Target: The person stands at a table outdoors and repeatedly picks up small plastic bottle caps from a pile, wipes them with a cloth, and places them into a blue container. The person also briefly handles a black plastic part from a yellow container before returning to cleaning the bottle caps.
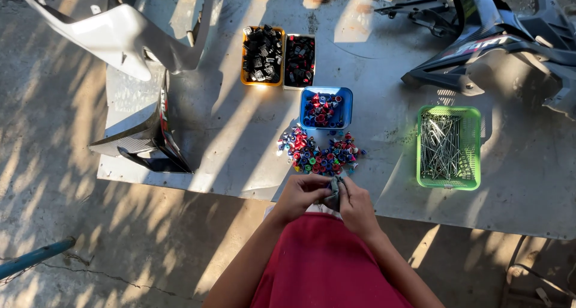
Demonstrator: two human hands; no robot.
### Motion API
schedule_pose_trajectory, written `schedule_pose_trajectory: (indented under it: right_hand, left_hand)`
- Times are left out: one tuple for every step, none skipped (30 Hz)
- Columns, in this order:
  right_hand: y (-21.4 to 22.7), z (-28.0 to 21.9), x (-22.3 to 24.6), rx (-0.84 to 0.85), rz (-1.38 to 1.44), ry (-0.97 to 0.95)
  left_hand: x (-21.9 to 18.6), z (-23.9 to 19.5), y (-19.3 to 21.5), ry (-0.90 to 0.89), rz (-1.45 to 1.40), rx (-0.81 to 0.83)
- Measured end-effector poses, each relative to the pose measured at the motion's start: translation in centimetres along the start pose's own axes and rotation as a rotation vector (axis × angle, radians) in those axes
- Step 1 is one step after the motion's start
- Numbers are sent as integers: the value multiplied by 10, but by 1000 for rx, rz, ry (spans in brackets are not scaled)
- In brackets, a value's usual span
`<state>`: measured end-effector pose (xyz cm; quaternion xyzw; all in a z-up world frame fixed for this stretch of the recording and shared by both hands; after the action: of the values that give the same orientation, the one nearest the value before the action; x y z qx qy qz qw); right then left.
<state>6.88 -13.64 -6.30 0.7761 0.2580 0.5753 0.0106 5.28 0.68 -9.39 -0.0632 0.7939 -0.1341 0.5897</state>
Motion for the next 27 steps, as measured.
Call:
schedule_pose_trajectory:
  right_hand:
    - [-6,9,-45,-1,3,-17]
    - [-23,15,-113,94,274,-291]
    - [-49,12,-177,193,549,-564]
    - [-49,19,-182,194,556,-581]
    - [-42,22,-191,116,417,-622]
    - [-34,25,-200,42,276,-660]
    - [-34,32,-221,40,280,-673]
    - [-33,40,-241,9,332,-655]
    - [-35,58,-262,-22,388,-619]
    - [-37,60,-254,-24,397,-616]
    - [-28,67,-242,-116,485,-542]
    - [-19,72,-231,-209,571,-467]
    - [-21,76,-223,-202,569,-502]
    - [-21,84,-206,-209,723,-409]
    - [-13,102,-189,-229,873,-292]
    - [-19,104,-223,-238,868,-306]
    - [-25,107,-254,-239,956,-299]
    - [-31,108,-284,-240,1043,-291]
    - [-33,115,-286,-241,1043,-307]
    - [-32,118,-291,-289,1009,-351]
    - [-30,127,-295,-335,974,-384]
    - [-31,127,-312,-336,974,-389]
    - [-35,134,-328,-314,942,-393]
    - [-38,140,-343,-293,910,-397]
    - [-37,148,-338,-300,912,-397]
    - [-39,157,-334,-271,916,-421]
    - [-40,165,-331,-237,914,-444]
  left_hand:
    - [-10,2,0,16,-4,4]
    - [-26,6,-4,-44,143,85]
    - [-40,8,-8,-102,289,163]
    - [-32,17,-6,-84,286,165]
    - [-28,25,-3,-105,295,139]
    - [-24,33,0,-125,305,113]
    - [6,51,8,-112,302,118]
    - [40,69,30,-48,391,-27]
    - [72,90,57,1,491,-175]
    - [97,111,65,0,499,-171]
    - [123,132,83,55,666,-267]
    - [148,151,100,112,832,-364]
    - [164,168,103,147,828,-359]
    - [171,184,107,86,849,-426]
    - [176,213,109,1,866,-487]
    - [182,225,104,12,860,-477]
    - [173,234,102,-115,833,-557]
    - [163,239,100,-241,803,-636]
    - [180,238,100,-225,804,-634]
    - [186,235,94,-291,989,-636]
    - [191,235,86,-368,1174,-634]
    - [216,222,79,-363,1175,-631]
    - [247,220,69,-301,1229,-509]
    - [278,218,60,-237,1279,-386]
    - [281,218,56,-240,1278,-379]
    - [291,217,62,-115,1262,-407]
    - [302,215,66,10,1240,-438]
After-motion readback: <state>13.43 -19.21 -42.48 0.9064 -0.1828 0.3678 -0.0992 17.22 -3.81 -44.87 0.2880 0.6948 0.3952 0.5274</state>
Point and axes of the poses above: each hand's wrist, its own z-axis towards the middle knuckle, its own y-axis out of the back of the hand, x = y × z, the point moved 9 cm from there along z, towards the middle knuckle, and after that the axes turned 5 degrees about -y, right-handed, at the moved point
